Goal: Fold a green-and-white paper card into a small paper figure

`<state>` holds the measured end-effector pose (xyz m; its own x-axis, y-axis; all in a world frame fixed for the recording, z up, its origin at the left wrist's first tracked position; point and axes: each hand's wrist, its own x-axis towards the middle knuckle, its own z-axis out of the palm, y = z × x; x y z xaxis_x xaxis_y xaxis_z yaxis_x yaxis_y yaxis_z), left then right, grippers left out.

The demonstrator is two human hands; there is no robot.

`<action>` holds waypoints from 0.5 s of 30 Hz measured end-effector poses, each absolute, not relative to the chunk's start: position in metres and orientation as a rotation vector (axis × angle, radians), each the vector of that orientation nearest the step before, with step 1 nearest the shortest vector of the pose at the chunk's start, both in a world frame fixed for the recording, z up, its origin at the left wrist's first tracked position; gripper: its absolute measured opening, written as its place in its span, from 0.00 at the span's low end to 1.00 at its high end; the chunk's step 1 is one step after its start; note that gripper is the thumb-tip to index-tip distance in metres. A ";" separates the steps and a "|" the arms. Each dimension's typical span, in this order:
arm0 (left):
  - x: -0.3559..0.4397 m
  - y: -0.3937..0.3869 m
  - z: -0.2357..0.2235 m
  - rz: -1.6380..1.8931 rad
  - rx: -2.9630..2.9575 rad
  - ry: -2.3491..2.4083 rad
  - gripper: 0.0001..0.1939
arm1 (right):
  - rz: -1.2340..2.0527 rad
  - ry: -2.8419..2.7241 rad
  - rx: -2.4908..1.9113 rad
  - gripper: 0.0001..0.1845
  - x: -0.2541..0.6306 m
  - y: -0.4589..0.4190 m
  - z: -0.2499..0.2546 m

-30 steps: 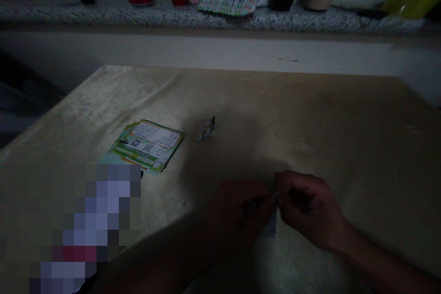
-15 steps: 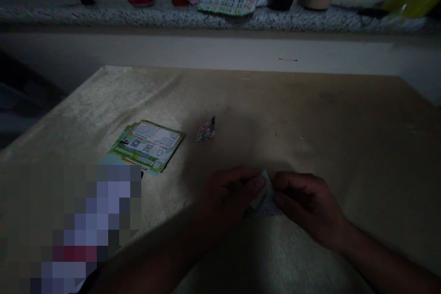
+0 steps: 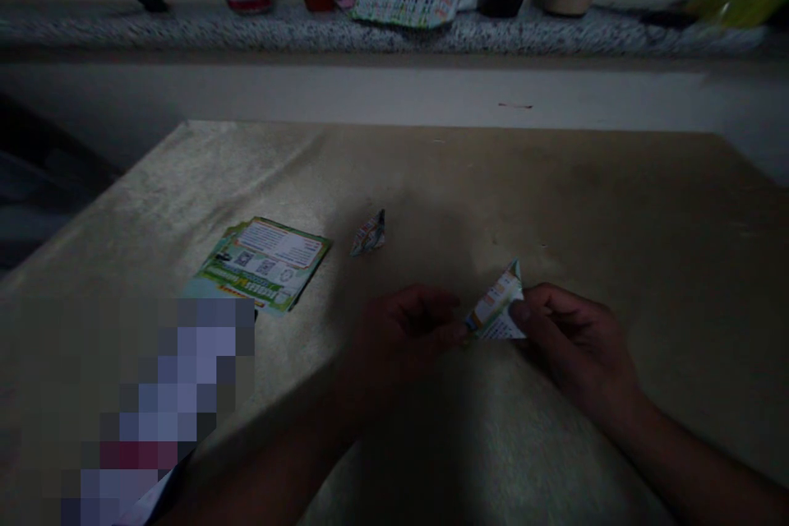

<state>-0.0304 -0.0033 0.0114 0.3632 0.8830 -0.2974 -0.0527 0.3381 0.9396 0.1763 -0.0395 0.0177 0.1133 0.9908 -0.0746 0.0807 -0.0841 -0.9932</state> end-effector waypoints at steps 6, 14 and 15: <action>-0.032 -0.005 0.010 0.777 1.045 1.002 0.13 | 1.264 -1.212 -1.304 0.14 0.174 -0.039 0.017; -0.027 -0.011 0.014 0.818 1.588 1.081 0.05 | 1.172 -1.328 -1.280 0.08 0.172 -0.041 0.016; -0.027 -0.012 0.015 0.833 1.635 1.079 0.04 | 1.164 -1.345 -1.267 0.07 0.172 -0.041 0.016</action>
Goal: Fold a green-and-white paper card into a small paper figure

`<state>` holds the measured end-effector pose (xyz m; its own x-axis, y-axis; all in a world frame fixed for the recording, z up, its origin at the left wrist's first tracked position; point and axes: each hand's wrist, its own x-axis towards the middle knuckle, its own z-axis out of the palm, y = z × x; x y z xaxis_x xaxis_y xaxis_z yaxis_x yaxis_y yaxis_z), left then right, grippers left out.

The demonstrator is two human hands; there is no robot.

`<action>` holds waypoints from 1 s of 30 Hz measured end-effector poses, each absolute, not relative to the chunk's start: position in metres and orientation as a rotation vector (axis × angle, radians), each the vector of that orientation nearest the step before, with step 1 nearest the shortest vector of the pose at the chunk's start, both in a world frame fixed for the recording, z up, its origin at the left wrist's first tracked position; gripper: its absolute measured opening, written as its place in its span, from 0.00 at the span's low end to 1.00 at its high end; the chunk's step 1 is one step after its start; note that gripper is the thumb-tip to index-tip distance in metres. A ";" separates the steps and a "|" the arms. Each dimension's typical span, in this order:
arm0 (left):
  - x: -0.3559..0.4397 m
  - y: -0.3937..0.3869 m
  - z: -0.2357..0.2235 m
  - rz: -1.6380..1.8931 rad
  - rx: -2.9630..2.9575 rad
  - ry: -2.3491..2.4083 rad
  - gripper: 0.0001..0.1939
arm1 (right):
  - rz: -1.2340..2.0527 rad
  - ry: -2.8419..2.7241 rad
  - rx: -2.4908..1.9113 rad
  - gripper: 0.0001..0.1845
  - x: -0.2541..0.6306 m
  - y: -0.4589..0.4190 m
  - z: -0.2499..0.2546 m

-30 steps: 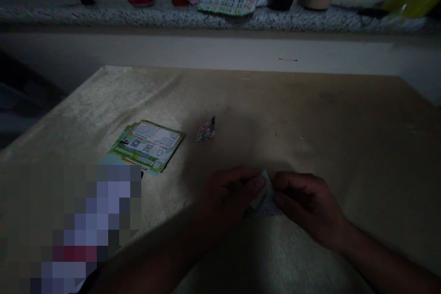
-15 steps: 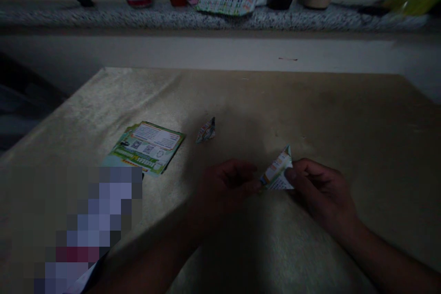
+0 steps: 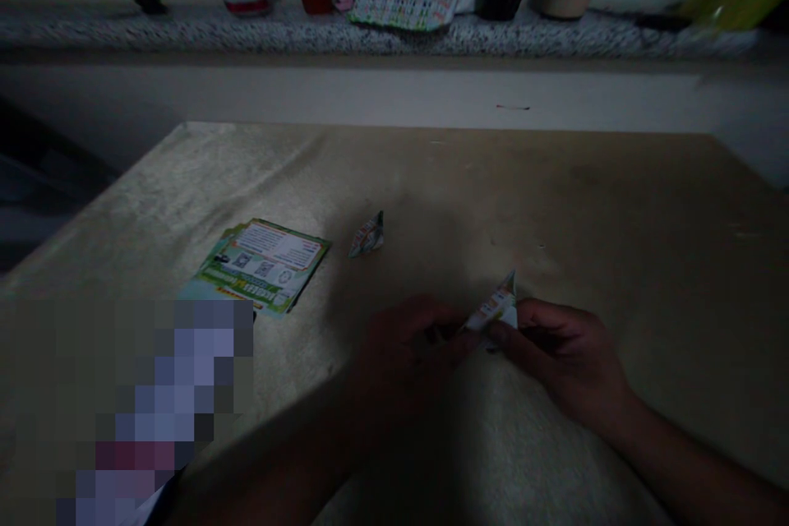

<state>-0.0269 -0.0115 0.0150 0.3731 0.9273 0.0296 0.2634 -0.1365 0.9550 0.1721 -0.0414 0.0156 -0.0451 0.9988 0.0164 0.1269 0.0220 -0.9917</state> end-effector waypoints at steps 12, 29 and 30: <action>-0.031 -0.014 0.020 0.703 1.637 1.095 0.14 | 1.148 -1.257 -1.234 0.05 0.169 -0.040 0.017; -0.023 -0.018 0.017 0.729 1.672 1.121 0.06 | 0.991 -1.371 -1.393 0.15 0.172 -0.044 0.023; -0.023 -0.018 0.017 0.706 1.667 1.120 0.08 | 0.968 -1.385 -1.406 0.16 0.172 -0.044 0.023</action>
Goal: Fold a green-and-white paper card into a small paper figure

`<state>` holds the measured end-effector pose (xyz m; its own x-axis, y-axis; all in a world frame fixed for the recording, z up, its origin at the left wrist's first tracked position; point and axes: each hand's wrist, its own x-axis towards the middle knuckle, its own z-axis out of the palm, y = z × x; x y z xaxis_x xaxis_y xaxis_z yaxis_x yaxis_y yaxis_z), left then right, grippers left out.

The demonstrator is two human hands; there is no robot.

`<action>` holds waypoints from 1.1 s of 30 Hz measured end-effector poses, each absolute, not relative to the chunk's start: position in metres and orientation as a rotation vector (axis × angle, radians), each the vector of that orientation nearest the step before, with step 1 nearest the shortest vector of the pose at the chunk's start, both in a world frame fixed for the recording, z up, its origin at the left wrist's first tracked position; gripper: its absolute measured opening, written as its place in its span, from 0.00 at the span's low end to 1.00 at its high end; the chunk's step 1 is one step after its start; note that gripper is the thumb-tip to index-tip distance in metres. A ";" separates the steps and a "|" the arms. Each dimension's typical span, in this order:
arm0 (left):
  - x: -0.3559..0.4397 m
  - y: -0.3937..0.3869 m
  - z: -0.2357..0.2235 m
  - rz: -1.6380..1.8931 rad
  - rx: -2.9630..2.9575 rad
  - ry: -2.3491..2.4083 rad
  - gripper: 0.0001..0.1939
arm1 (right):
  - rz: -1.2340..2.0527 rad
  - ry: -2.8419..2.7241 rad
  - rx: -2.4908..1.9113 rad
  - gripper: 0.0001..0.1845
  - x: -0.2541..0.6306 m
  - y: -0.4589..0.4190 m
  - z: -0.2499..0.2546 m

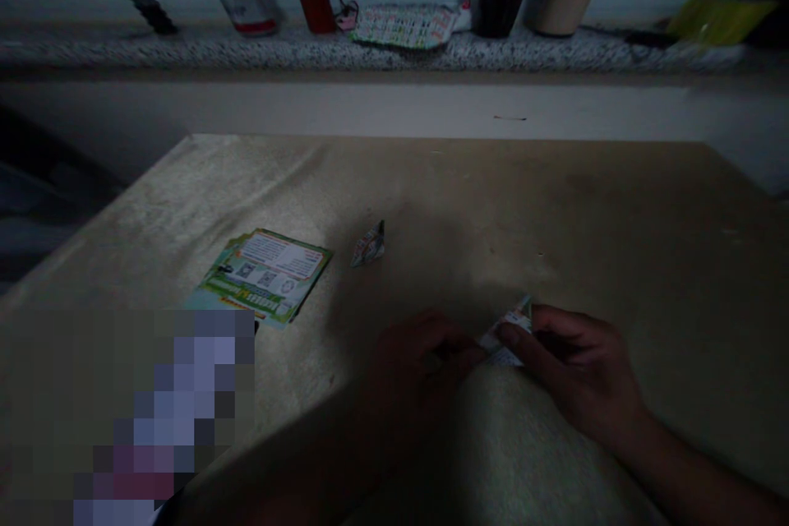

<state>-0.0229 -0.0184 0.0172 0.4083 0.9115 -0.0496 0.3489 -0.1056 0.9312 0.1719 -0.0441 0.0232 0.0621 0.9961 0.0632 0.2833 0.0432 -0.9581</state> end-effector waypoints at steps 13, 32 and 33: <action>-0.023 -0.015 0.014 0.628 1.519 1.114 0.09 | 1.142 -1.188 -1.396 0.18 0.172 -0.038 0.018; -0.021 -0.012 0.015 0.462 1.830 1.022 0.23 | 1.106 -1.168 -1.382 0.16 0.171 -0.039 0.021; -0.021 -0.011 0.016 0.446 1.838 1.012 0.23 | 1.112 -1.163 -1.378 0.16 0.171 -0.039 0.021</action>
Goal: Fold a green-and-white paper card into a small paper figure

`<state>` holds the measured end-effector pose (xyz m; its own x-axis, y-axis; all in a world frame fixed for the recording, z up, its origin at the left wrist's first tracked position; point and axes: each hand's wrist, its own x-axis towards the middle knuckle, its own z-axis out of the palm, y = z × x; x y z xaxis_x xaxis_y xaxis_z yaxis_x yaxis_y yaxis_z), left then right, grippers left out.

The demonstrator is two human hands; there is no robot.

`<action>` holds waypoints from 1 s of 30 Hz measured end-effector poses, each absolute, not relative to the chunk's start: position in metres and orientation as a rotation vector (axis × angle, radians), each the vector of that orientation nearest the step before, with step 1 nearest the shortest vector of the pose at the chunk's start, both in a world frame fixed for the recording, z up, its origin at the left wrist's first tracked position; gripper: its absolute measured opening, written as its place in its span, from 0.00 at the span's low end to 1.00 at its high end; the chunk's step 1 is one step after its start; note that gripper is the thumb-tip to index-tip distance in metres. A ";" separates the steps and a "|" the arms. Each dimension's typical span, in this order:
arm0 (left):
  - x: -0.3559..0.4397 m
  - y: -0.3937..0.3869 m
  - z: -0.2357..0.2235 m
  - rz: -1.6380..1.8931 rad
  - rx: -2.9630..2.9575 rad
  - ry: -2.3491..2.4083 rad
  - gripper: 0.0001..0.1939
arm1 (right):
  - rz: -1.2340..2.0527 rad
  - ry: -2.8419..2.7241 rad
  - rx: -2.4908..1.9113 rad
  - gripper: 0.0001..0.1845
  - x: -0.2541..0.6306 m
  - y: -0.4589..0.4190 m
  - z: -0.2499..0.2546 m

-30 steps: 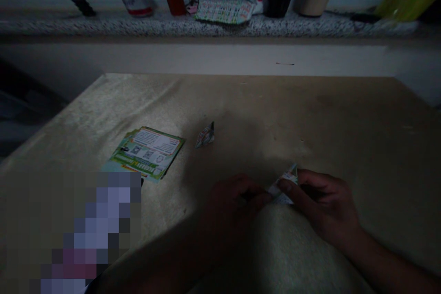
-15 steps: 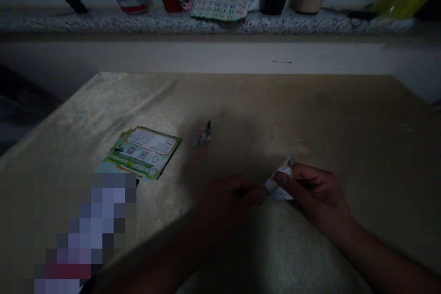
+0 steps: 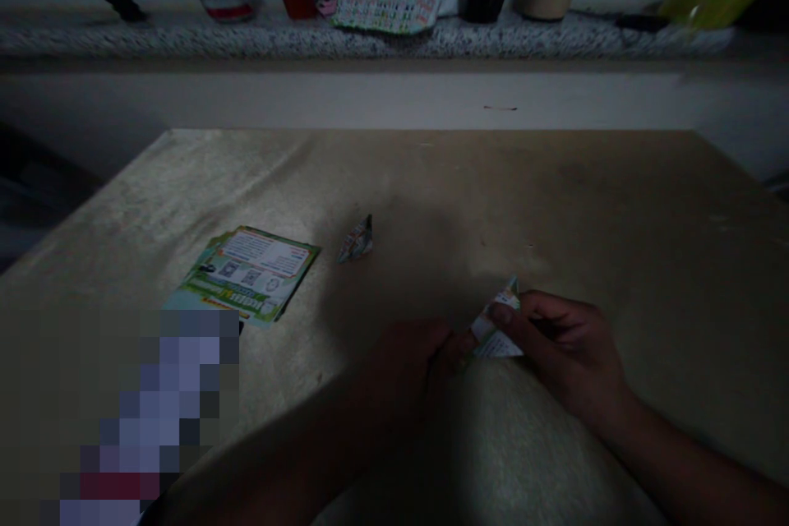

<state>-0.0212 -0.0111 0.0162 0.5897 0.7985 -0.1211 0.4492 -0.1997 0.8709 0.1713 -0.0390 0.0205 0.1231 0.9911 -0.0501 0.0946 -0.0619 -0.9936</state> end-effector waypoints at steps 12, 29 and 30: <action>-0.026 -0.005 0.020 0.531 1.756 0.785 0.21 | 1.535 -1.257 -1.189 0.16 0.182 -0.037 0.014; -0.032 -0.011 0.015 0.998 2.363 0.888 0.07 | 1.458 -1.055 -1.257 0.14 0.178 -0.041 0.007; -0.033 -0.010 0.016 1.012 2.379 0.846 0.06 | 1.443 -1.060 -1.266 0.15 0.177 -0.042 0.007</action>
